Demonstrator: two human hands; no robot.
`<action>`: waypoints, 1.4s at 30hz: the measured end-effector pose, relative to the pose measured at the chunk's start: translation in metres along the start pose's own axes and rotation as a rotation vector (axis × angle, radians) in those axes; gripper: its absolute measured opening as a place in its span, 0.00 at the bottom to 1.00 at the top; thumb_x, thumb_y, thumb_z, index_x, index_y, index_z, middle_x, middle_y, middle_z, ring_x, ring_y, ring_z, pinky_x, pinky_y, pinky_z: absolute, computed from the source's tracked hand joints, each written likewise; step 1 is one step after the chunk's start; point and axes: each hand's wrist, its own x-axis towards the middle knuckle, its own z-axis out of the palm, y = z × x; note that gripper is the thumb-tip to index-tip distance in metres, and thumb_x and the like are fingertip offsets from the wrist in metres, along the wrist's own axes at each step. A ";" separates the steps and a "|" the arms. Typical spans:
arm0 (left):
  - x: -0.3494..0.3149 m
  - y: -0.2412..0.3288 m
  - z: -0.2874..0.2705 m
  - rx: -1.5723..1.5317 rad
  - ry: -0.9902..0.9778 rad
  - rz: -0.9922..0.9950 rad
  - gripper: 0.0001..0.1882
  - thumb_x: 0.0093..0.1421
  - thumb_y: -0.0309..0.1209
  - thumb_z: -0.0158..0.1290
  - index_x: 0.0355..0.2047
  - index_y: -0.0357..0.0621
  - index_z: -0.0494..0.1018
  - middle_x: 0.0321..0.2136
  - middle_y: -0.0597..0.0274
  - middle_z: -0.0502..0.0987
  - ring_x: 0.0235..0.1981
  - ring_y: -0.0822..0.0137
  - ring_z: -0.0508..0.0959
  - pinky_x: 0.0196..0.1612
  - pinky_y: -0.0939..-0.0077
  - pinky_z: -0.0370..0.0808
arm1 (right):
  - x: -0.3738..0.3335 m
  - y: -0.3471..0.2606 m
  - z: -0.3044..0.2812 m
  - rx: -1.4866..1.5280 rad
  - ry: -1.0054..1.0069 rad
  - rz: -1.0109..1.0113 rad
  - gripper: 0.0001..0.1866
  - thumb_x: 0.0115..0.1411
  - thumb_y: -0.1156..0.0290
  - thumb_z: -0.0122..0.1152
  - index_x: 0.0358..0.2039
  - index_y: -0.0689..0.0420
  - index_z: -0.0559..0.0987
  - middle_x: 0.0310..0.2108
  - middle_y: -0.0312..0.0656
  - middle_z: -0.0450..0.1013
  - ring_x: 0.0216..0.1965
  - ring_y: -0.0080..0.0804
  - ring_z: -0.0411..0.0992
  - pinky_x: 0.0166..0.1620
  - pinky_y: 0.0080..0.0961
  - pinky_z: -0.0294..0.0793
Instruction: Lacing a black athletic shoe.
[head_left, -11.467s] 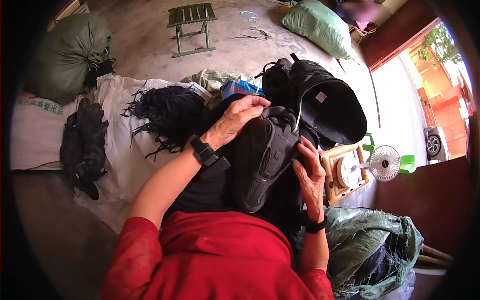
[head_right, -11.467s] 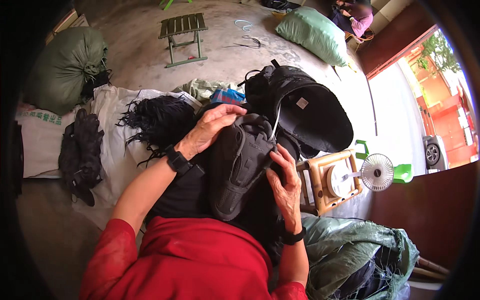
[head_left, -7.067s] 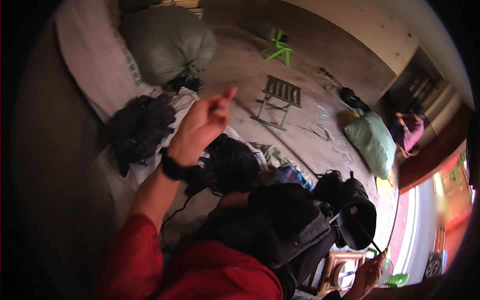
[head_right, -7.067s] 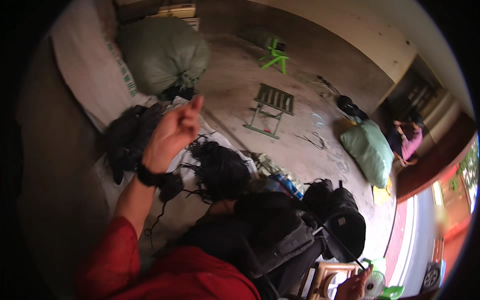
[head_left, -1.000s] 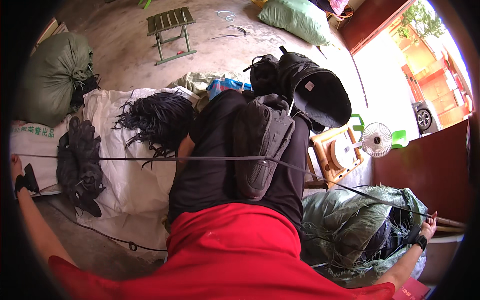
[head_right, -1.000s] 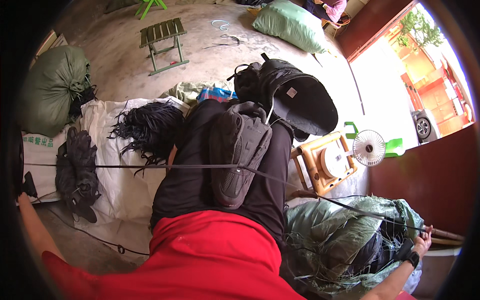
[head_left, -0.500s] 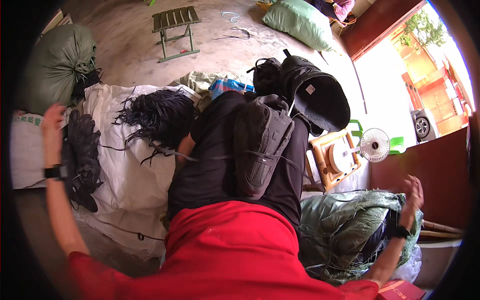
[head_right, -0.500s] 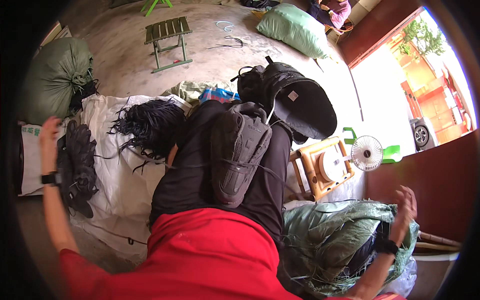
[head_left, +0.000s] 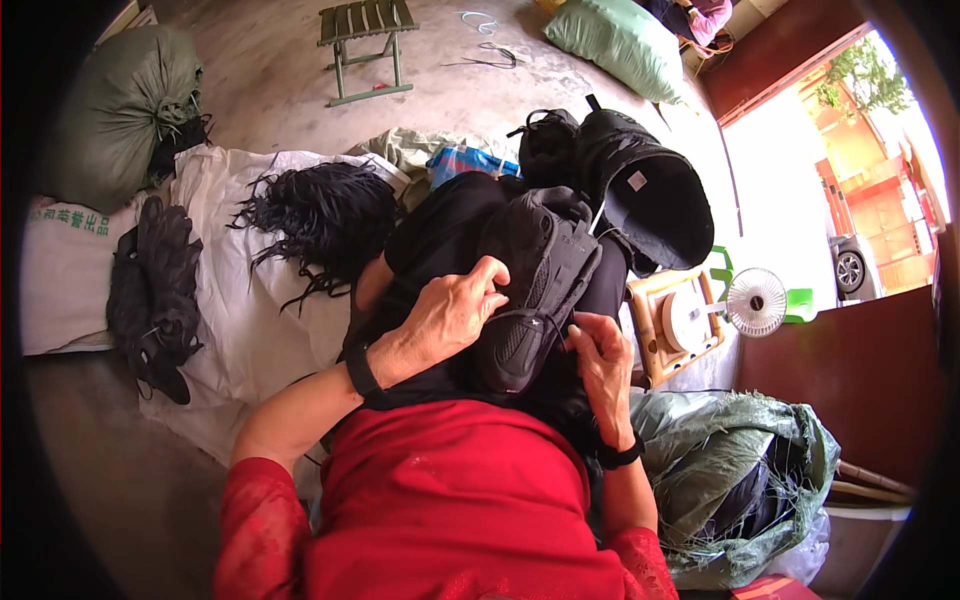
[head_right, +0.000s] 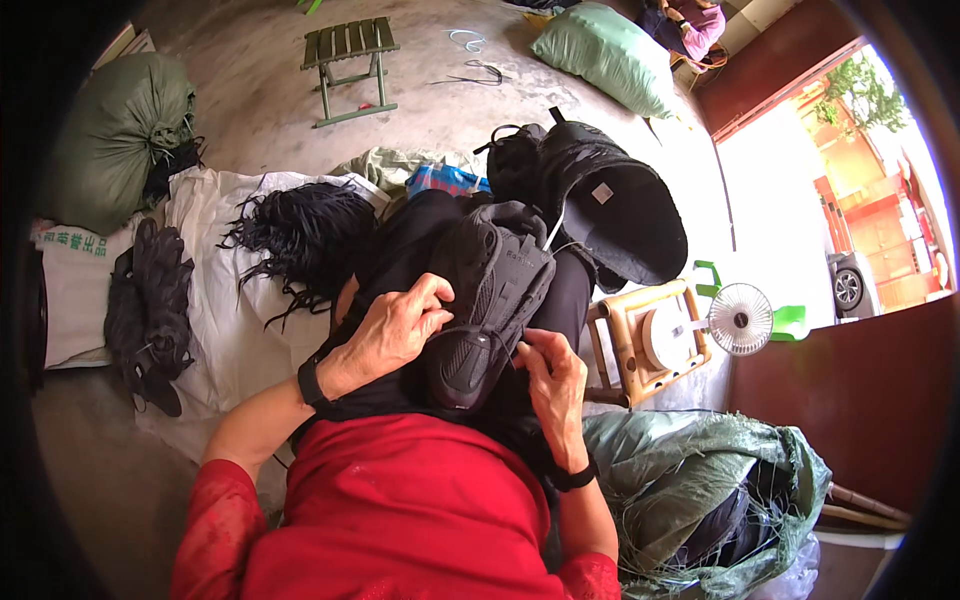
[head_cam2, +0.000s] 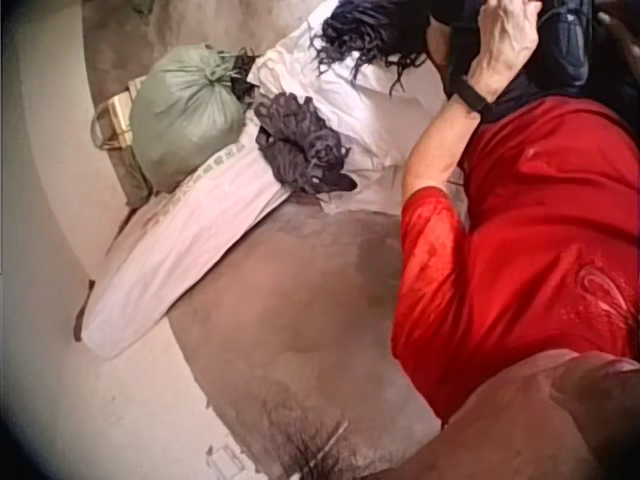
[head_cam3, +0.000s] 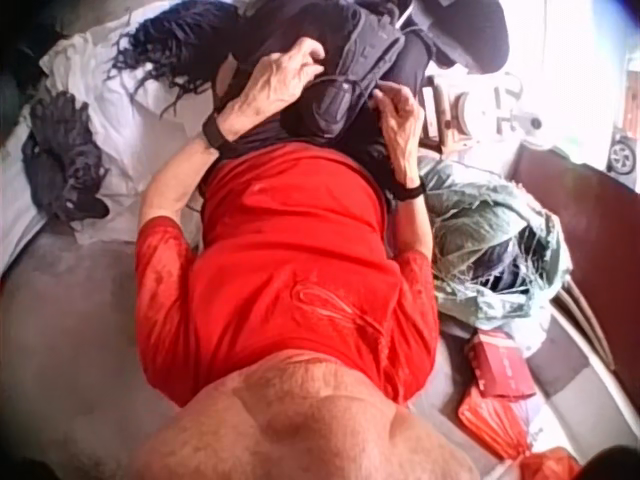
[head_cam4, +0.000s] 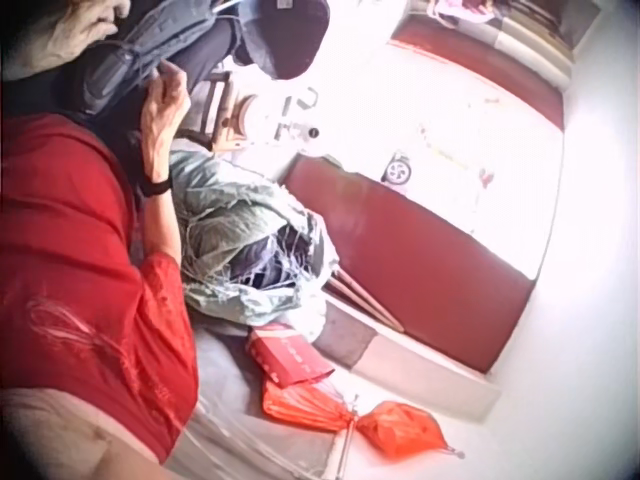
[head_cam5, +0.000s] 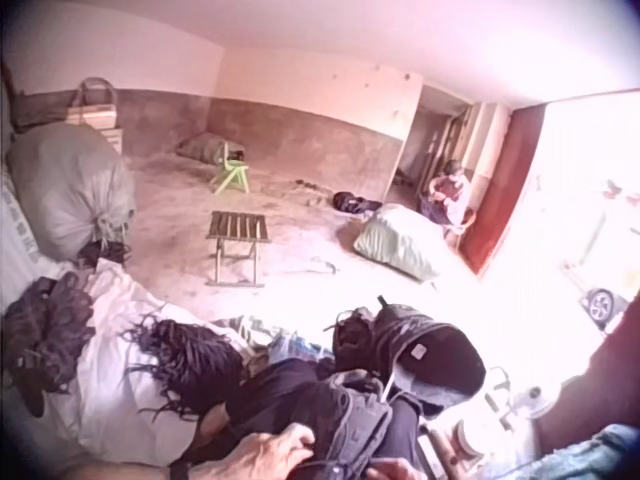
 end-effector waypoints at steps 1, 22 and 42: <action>-0.005 -0.003 0.002 0.044 0.002 0.008 0.07 0.59 0.23 0.55 0.35 0.40 0.67 0.21 0.53 0.75 0.25 0.54 0.80 0.27 0.69 0.74 | -0.001 0.000 0.001 0.049 0.008 0.007 0.05 0.62 0.75 0.57 0.36 0.62 0.79 0.20 0.36 0.74 0.24 0.16 0.70 0.29 0.16 0.69; -0.020 0.001 -0.007 0.014 0.078 -0.054 0.06 0.59 0.25 0.56 0.36 0.39 0.74 0.23 0.55 0.80 0.26 0.62 0.82 0.29 0.74 0.77 | -0.006 -0.015 0.027 -0.785 0.170 -0.546 0.04 0.55 0.75 0.61 0.29 0.57 0.75 0.24 0.45 0.74 0.25 0.45 0.75 0.27 0.34 0.72; -0.014 0.002 -0.003 -0.007 0.060 -0.087 0.03 0.60 0.24 0.54 0.32 0.37 0.73 0.21 0.57 0.78 0.24 0.67 0.81 0.28 0.77 0.76 | -0.003 -0.007 0.022 -0.002 0.006 -0.104 0.07 0.60 0.74 0.60 0.30 0.64 0.75 0.19 0.41 0.75 0.19 0.23 0.74 0.23 0.20 0.73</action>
